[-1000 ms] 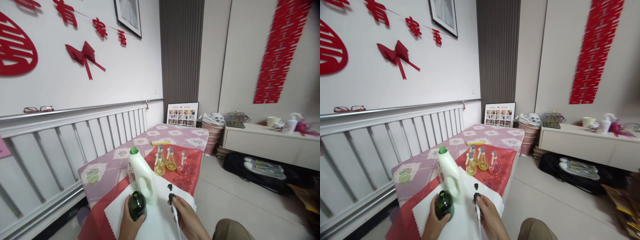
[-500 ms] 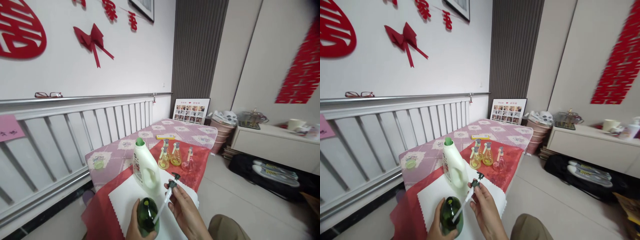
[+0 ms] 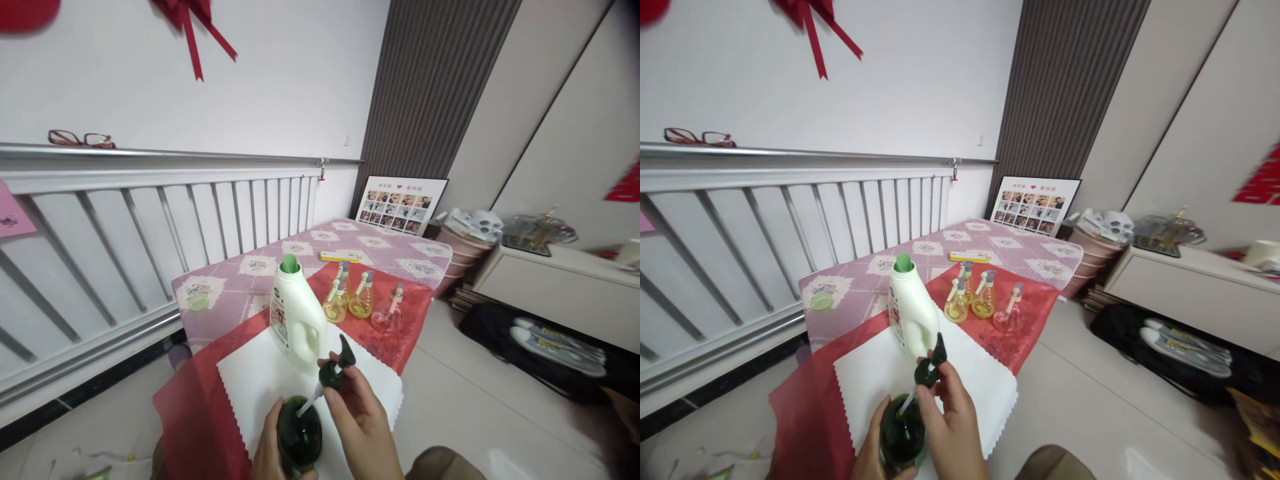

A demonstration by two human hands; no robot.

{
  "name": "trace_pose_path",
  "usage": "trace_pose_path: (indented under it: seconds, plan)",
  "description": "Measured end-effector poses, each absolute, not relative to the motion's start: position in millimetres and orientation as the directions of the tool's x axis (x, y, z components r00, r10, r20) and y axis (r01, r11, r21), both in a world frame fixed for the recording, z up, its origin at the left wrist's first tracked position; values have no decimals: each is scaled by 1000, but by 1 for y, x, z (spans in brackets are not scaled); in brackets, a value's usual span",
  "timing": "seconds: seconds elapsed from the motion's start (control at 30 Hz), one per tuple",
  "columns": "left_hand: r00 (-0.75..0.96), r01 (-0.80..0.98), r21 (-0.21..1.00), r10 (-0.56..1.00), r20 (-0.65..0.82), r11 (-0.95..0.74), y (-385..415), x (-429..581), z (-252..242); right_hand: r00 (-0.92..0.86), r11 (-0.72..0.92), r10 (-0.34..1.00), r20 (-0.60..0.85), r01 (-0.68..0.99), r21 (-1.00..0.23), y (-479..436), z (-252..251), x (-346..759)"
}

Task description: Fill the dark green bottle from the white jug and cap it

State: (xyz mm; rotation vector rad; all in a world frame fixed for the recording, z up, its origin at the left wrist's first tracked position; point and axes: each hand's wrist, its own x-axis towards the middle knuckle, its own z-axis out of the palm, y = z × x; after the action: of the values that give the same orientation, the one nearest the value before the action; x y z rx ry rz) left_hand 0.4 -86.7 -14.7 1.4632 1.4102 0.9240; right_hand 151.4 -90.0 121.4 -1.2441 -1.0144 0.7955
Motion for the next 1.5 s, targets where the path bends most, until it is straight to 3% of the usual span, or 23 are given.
trace_pose_path:
  seconds: [0.17,0.37,0.57,1.0,1.27,1.5]
  plan:
    - [110,311,948,988,-106,67,-88,0,-15,152,179,957,245,353,-918,-91,107,146]
    - [69,344,938,995,-69,41,-89,3,-18,-16,228,970,243,407,-884,-93,83,147]
    - [206,389,916,978,16,-97,-84,-4,-32,-63,245,968,245,467,-849,-96,75,152]
    - [184,366,925,982,32,-99,-91,1,-5,-346,256,937,51,578,-775,-80,127,157]
    - [184,382,921,983,1,-72,-93,-1,2,-269,203,962,58,552,-809,-85,119,157]
    - [177,411,904,983,46,-117,-92,1,-5,-14,88,995,94,513,-854,-88,90,145]
